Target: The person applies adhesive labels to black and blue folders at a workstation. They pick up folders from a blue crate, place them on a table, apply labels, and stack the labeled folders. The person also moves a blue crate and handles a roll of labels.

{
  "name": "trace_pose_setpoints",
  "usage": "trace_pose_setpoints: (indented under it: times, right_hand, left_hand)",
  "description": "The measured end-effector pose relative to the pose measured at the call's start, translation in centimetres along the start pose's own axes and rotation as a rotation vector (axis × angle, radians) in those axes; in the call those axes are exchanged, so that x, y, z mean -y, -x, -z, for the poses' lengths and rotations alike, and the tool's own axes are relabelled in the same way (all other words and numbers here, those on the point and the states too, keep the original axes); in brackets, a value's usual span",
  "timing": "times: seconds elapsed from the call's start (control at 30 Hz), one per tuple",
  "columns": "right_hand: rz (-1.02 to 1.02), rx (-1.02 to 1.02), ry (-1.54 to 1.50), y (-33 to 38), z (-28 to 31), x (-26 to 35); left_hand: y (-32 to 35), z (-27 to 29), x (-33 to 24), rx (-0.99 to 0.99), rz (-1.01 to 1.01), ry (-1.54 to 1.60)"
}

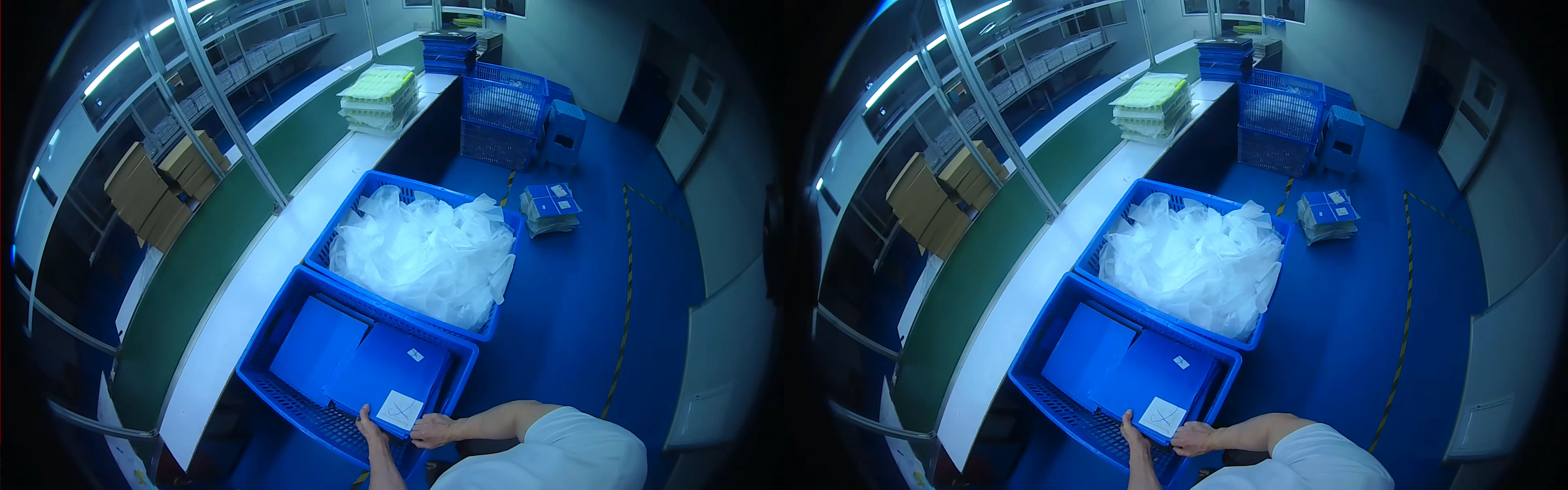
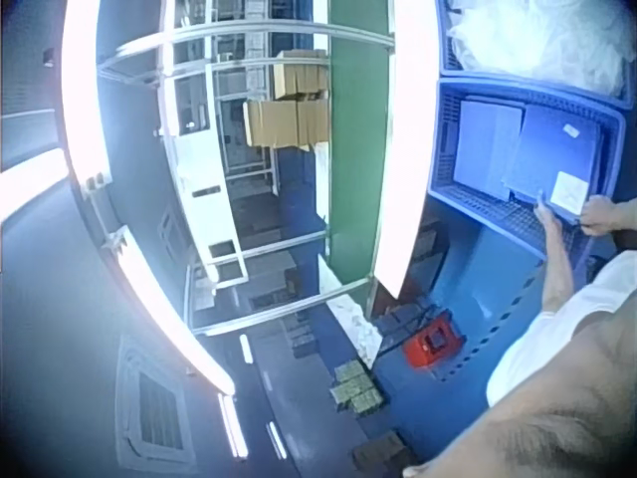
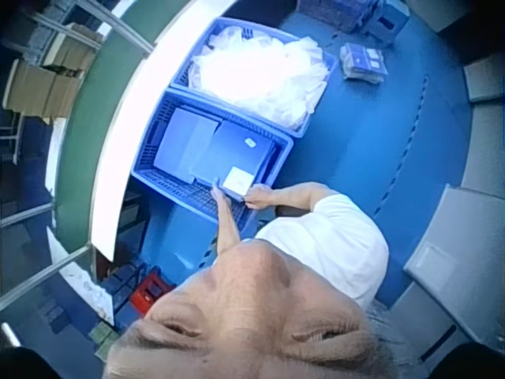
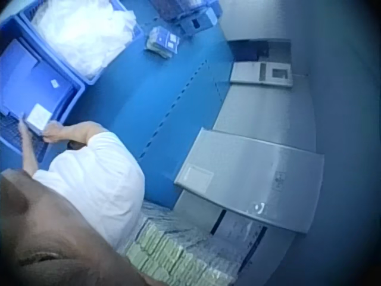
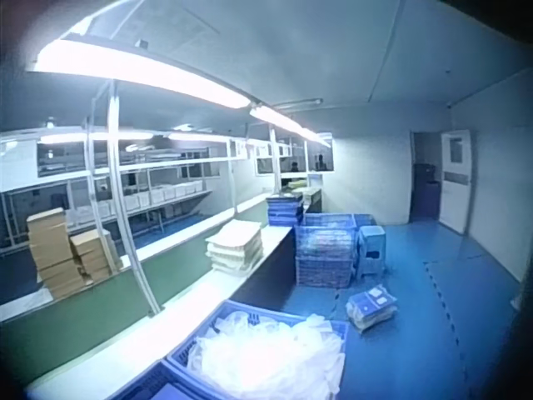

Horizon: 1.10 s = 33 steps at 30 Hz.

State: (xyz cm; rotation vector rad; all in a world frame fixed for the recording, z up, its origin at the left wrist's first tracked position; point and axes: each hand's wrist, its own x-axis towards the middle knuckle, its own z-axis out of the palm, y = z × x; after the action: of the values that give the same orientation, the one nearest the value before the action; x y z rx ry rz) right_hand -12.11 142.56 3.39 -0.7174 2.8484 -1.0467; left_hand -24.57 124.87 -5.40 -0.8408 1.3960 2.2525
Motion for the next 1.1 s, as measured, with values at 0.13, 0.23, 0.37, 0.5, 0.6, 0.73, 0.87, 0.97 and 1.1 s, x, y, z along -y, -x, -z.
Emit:
trace_pose_setpoints:
  times: [0.13,0.23,0.37,0.5,0.6,0.73,0.87,0.97,1.1]
  right_hand:
    - [-0.295,-0.119,-0.301,0.5,1.1,-0.2]
    - [-0.658,-0.405,-0.488,0.5,2.3,0.0]
    - [-0.923,-0.581,-0.522,-0.7,3.2,-2.8]
    - [-1.075,-0.761,-0.47,-4.5,1.8,-10.8]
    - [-1.267,-0.552,-0.391,-7.9,2.5,-16.1]
    - [-1.371,0.046,-0.53,-9.5,-1.4,-21.2]
    - [-1.383,-0.019,-0.733,-8.9,-7.3,-22.7]
    - [-1.345,-0.042,-0.903,-7.1,-8.4,-22.8]
    - [-1.318,-0.026,-1.031,-6.6,-8.6,-22.2]
  left_hand:
    - [2.4,-1.1,-2.4,-0.063,-0.026,-0.103]
    - [3.4,-0.1,-4.5,-0.063,-0.06,-0.128]
    - [5.1,-0.6,-6.6,-0.133,-0.153,-0.258]
    - [6.5,-1.2,-8.7,-0.179,-0.129,-0.306]
    - [8.1,-1.8,-9.8,-0.232,-0.118,-0.336]
    - [8.9,-2.3,-10.5,-0.276,-0.103,-0.44]
    - [10.1,-3.1,-10.8,-0.267,-0.148,-0.613]
    - [11.9,-4.2,-12.6,-0.185,-0.165,-0.635]
    - [14.9,-5.0,-16.3,-0.134,-0.196,-1.06]
